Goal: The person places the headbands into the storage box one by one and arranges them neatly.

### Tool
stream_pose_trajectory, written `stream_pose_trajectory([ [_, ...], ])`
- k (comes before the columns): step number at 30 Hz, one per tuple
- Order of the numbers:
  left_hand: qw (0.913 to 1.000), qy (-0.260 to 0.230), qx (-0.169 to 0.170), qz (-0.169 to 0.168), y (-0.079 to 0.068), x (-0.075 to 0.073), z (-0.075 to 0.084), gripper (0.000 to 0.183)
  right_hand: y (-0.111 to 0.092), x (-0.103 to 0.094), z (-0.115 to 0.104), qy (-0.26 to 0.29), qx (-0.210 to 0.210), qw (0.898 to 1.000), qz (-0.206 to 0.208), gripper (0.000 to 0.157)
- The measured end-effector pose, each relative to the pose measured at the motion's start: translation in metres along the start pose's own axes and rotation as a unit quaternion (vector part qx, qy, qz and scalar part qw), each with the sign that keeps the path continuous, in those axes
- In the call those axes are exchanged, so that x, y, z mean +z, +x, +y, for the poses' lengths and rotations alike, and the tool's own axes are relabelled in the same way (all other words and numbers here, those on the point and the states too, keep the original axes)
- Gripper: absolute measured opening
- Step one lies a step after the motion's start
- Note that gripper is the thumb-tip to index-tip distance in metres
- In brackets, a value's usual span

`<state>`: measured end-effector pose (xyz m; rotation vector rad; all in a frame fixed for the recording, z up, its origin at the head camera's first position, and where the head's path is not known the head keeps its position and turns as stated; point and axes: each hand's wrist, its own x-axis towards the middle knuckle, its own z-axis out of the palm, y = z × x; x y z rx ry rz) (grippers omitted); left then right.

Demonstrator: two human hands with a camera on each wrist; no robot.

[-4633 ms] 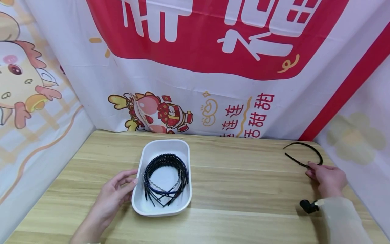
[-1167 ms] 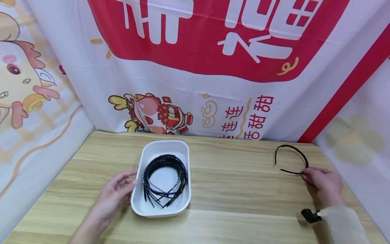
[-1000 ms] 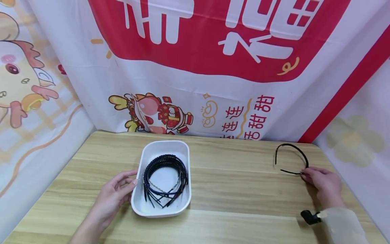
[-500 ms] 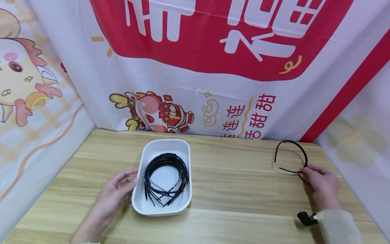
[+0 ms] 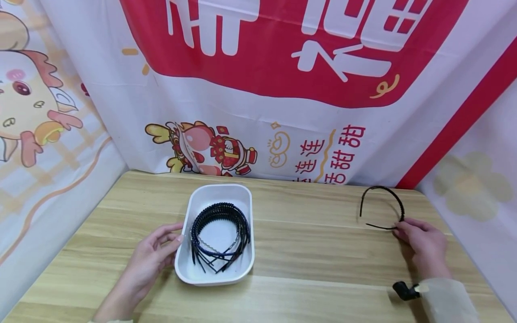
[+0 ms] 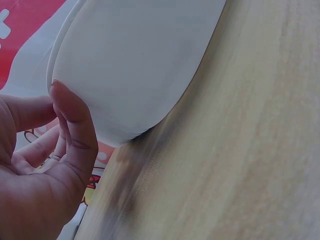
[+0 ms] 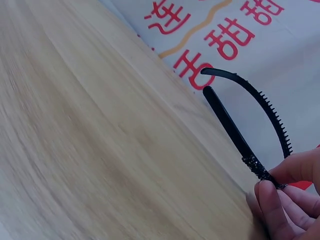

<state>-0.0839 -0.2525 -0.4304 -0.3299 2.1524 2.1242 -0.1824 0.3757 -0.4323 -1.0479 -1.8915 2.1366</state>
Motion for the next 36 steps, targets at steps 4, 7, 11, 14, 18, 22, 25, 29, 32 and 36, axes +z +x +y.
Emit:
stream_pose_trajectory([
  [4, 1.0, -0.001, -0.001, 0.0, 0.0, 0.0, 0.0, 0.054, -0.006, 0.006, 0.0, 0.016, 0.008, 1.0, -0.022, 0.024],
  [7, 1.0, -0.002, 0.0, -0.001, 0.0, 0.0, 0.0, 0.053, -0.011, 0.011, 0.001, 0.028, 0.008, 0.999, -0.035, 0.025],
  [11, 1.0, -0.003, 0.0, -0.001, 0.0, 0.001, 0.001, 0.053, -0.017, 0.018, 0.002, 0.036, 0.0, 0.998, -0.043, 0.025],
  [14, 1.0, -0.002, -0.002, 0.0, 0.0, 0.001, 0.002, 0.053, -0.021, 0.023, 0.003, 0.028, -0.013, 0.999, -0.044, 0.024],
  [18, 1.0, -0.002, -0.002, -0.001, 0.0, 0.001, 0.002, 0.054, -0.025, 0.029, 0.004, 0.009, -0.029, 0.999, -0.044, 0.023],
  [22, 1.0, 0.0, -0.003, -0.003, -0.001, 0.0, 0.001, 0.054, -0.028, 0.034, 0.007, -0.005, -0.039, 0.998, -0.045, 0.022],
  [25, 1.0, 0.001, -0.004, -0.002, -0.001, 0.0, 0.001, 0.055, -0.032, 0.038, 0.009, -0.017, -0.045, 0.998, -0.045, 0.02],
  [29, 1.0, 0.001, -0.003, 0.0, -0.001, 0.001, 0.0, 0.055, -0.036, 0.042, 0.011, -0.026, -0.055, 0.997, -0.047, 0.019],
  [32, 1.0, 0.002, -0.001, 0.0, -0.001, 0.001, 0.0, 0.055, -0.037, 0.045, 0.011, -0.021, -0.058, 0.997, -0.055, 0.02],
  [36, 1.0, 0.001, 0.0, 0.001, -0.001, 0.0, 0.0, 0.055, -0.04, 0.048, 0.013, -0.011, -0.066, 0.996, -0.067, 0.021],
])
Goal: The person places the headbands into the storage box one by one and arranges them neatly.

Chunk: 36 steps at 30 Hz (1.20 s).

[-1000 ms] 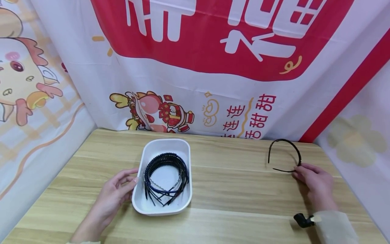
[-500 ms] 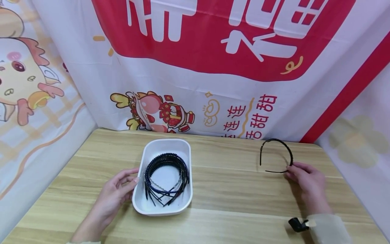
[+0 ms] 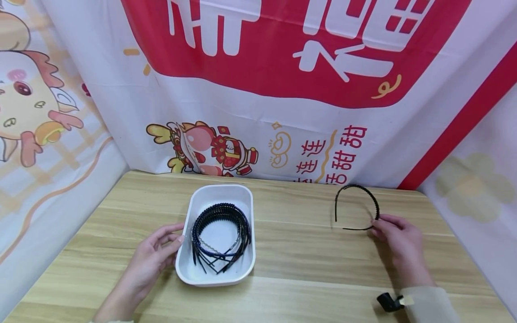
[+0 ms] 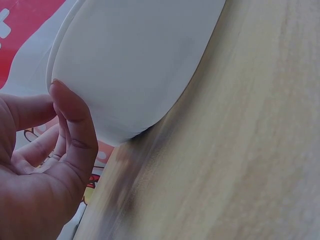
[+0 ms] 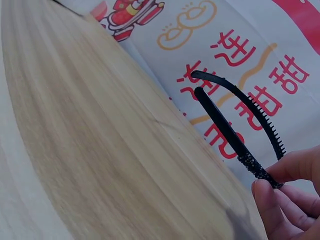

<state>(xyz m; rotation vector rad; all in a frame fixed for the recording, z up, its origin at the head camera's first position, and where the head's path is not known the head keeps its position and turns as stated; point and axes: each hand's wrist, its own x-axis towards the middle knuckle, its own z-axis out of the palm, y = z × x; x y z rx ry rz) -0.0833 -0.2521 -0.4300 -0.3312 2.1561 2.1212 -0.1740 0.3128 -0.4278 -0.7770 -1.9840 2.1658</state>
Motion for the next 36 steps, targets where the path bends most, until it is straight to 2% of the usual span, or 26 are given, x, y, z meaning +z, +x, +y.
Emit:
stream_pose_trajectory([
  [26, 1.0, -0.004, -0.001, -0.001, 0.0, 0.0, 0.0, 0.054, -0.016, 0.03, 0.006, 0.008, -0.004, 0.999, -0.042, 0.022],
  [36, 1.0, -0.008, 0.0, -0.002, -0.001, 0.0, 0.0, 0.053, -0.017, 0.038, 0.007, -0.017, -0.019, 0.998, -0.054, 0.022],
])
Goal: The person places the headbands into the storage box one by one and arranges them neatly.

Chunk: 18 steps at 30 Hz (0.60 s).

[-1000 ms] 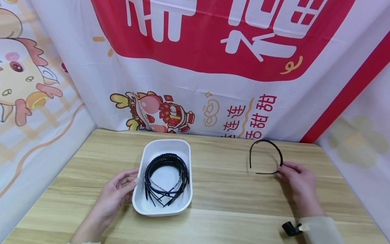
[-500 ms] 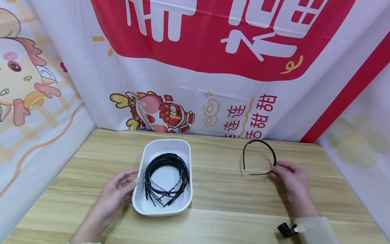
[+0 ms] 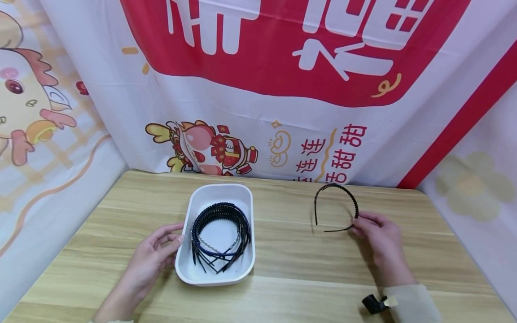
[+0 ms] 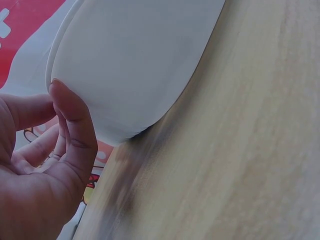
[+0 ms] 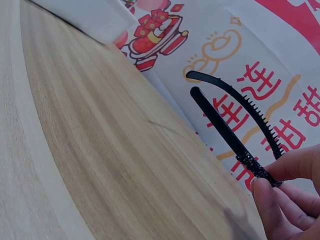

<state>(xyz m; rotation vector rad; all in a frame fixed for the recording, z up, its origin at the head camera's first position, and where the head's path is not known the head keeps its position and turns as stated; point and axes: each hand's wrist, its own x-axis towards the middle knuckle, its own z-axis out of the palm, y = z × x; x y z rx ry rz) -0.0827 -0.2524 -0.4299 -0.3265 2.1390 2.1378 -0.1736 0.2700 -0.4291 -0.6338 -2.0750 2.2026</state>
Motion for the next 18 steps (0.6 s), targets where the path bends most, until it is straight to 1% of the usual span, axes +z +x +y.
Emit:
stream_pose_trajectory([
  [6, 1.0, -0.001, 0.005, -0.002, 0.0, 0.0, 0.0, 0.052, -0.001, 0.005, -0.001, -0.017, -0.004, 1.0, 0.0, 0.026],
  [10, 1.0, -0.001, 0.007, -0.002, 0.0, 0.0, 0.0, 0.053, -0.003, 0.009, -0.002, -0.018, -0.004, 1.0, -0.001, 0.031],
  [18, 1.0, -0.001, 0.006, -0.002, 0.0, 0.0, 0.0, 0.053, -0.003, 0.016, -0.001, -0.011, -0.007, 1.0, -0.018, 0.029],
])
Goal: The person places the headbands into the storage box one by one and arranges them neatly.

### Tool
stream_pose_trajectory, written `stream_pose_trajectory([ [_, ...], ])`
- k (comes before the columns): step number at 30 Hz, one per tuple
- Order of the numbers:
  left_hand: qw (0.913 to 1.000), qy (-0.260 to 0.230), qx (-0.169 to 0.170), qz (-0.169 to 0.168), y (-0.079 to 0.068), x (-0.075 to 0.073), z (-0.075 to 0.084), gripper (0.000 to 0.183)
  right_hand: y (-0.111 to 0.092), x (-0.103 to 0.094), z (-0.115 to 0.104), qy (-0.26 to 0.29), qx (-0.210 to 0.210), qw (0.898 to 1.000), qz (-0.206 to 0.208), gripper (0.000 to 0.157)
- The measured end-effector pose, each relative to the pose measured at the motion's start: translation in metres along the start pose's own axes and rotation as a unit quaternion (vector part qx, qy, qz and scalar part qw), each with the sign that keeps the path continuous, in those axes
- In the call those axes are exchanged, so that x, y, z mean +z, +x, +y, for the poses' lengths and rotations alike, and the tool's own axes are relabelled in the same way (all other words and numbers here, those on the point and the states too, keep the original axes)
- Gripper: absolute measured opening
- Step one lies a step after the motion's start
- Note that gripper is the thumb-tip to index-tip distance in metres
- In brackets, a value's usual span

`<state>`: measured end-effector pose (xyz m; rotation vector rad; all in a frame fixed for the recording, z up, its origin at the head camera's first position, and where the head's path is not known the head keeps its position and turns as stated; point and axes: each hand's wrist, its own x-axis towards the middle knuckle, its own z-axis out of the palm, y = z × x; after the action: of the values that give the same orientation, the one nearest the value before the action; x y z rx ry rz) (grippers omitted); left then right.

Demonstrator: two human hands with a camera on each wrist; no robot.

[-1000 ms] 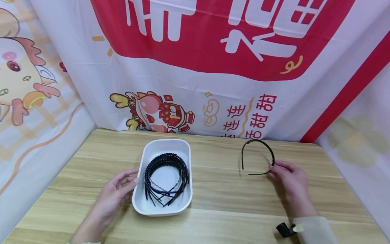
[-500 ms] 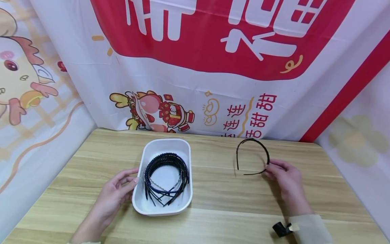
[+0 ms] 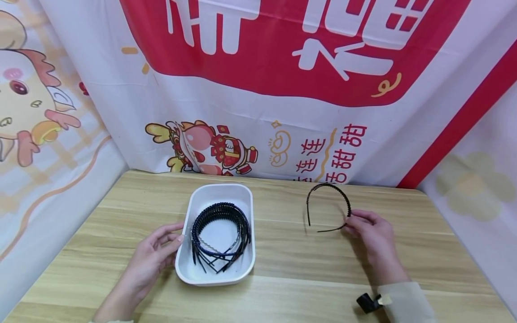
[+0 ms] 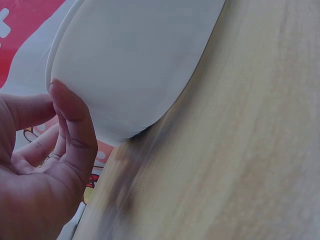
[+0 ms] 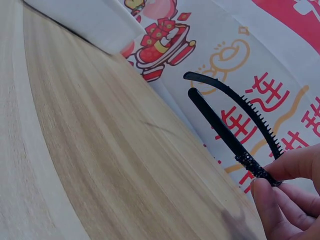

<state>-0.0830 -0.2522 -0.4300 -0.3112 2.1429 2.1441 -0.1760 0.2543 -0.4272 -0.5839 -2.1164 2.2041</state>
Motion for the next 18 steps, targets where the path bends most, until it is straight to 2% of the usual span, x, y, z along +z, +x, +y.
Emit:
stream_pose_trajectory([
  [6, 1.0, 0.001, -0.006, 0.002, 0.0, -0.001, -0.001, 0.054, 0.0, 0.005, 0.001, -0.009, -0.003, 1.0, -0.012, 0.035],
  [18, 0.9999, 0.006, -0.011, 0.005, 0.0, 0.0, 0.0, 0.056, -0.003, 0.014, -0.001, -0.013, -0.008, 1.0, -0.024, 0.037],
])
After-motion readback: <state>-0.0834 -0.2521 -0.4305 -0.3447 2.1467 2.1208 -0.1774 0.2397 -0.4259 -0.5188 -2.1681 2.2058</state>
